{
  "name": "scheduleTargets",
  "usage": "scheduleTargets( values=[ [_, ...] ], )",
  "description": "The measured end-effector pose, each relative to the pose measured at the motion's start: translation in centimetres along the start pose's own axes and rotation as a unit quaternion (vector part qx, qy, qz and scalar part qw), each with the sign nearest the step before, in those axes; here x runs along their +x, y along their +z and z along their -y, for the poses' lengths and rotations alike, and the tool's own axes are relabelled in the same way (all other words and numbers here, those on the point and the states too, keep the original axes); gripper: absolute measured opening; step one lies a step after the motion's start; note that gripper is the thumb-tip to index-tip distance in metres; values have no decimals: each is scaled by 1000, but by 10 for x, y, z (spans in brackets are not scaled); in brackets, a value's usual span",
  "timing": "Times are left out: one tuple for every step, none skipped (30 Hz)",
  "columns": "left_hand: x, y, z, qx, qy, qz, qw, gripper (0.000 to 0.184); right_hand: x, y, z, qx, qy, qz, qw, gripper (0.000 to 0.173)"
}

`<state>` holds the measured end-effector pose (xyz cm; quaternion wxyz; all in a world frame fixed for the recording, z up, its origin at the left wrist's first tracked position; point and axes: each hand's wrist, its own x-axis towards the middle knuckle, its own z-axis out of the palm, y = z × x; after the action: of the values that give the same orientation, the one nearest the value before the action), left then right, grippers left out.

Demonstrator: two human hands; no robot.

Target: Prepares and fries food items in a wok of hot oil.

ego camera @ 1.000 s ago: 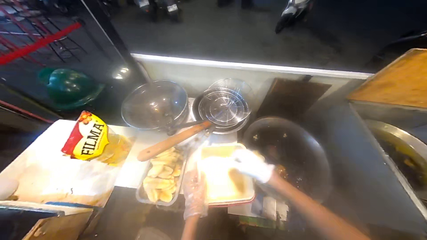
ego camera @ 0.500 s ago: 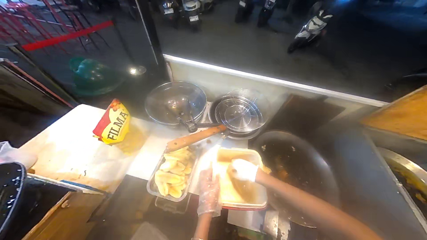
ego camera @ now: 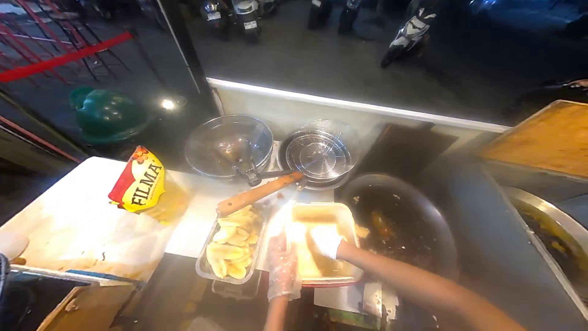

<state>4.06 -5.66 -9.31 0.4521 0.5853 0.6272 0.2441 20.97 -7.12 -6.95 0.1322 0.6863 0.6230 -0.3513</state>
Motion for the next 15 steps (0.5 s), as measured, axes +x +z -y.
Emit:
scheduleTargets(
  values=[
    [0, -1, -1, -5, 0, 0, 1000, 53, -4, -10, 0, 6, -3, -3, 1000, 41],
    [-1, -1, -2, -5, 0, -1, 1000, 53, -3, -15, -2, 7, -10, -26, 1000, 37],
    [-1, -1, -2, -4, 0, -3, 1000, 52, -4, -21, -3, 12, -15, -44, 999, 32],
    [-1, -1, -2, 0, 1, -2, 1000, 52, -7, -26, -4, 20, -17, -60, 998, 29],
    [-1, -1, -2, 3, 1, -1, 1000, 52, -11, -30, -4, 28, -18, -77, 996, 27],
    [-1, -1, -2, 6, -2, 1, 1000, 52, -16, -33, -5, 36, -20, -91, 995, 27],
    [0, -1, -2, 9, -2, 1, 1000, 52, -19, -34, -5, 43, -22, -101, 994, 26],
    [0, -1, -3, 12, 1, -1, 1000, 53, -20, -34, -5, 48, -23, -98, 994, 26],
    [0, -1, -2, 17, 8, -5, 1000, 53, -17, -31, -7, 48, -26, -88, 995, 26],
    [0, -1, -2, 19, 17, -7, 1000, 53, -13, -25, -10, 48, -31, -76, 995, 28],
    [-1, -1, -1, 19, 21, -8, 1000, 53, -9, -20, -17, 50, -36, -71, 996, 29],
    [0, 0, -1, 18, 23, -9, 1000, 54, -8, -17, -22, 57, -42, -80, 994, 29],
    [1, 0, 0, 17, 24, -12, 999, 54, -13, -20, -25, 69, -43, -98, 992, 29],
    [2, 1, 1, 19, 26, -17, 999, 54, -25, -30, -24, 87, -35, -112, 989, 29],
    [2, 1, 2, 20, 24, -20, 999, 53, -45, -47, -21, 132, -23, -111, 985, 30]
  ],
)
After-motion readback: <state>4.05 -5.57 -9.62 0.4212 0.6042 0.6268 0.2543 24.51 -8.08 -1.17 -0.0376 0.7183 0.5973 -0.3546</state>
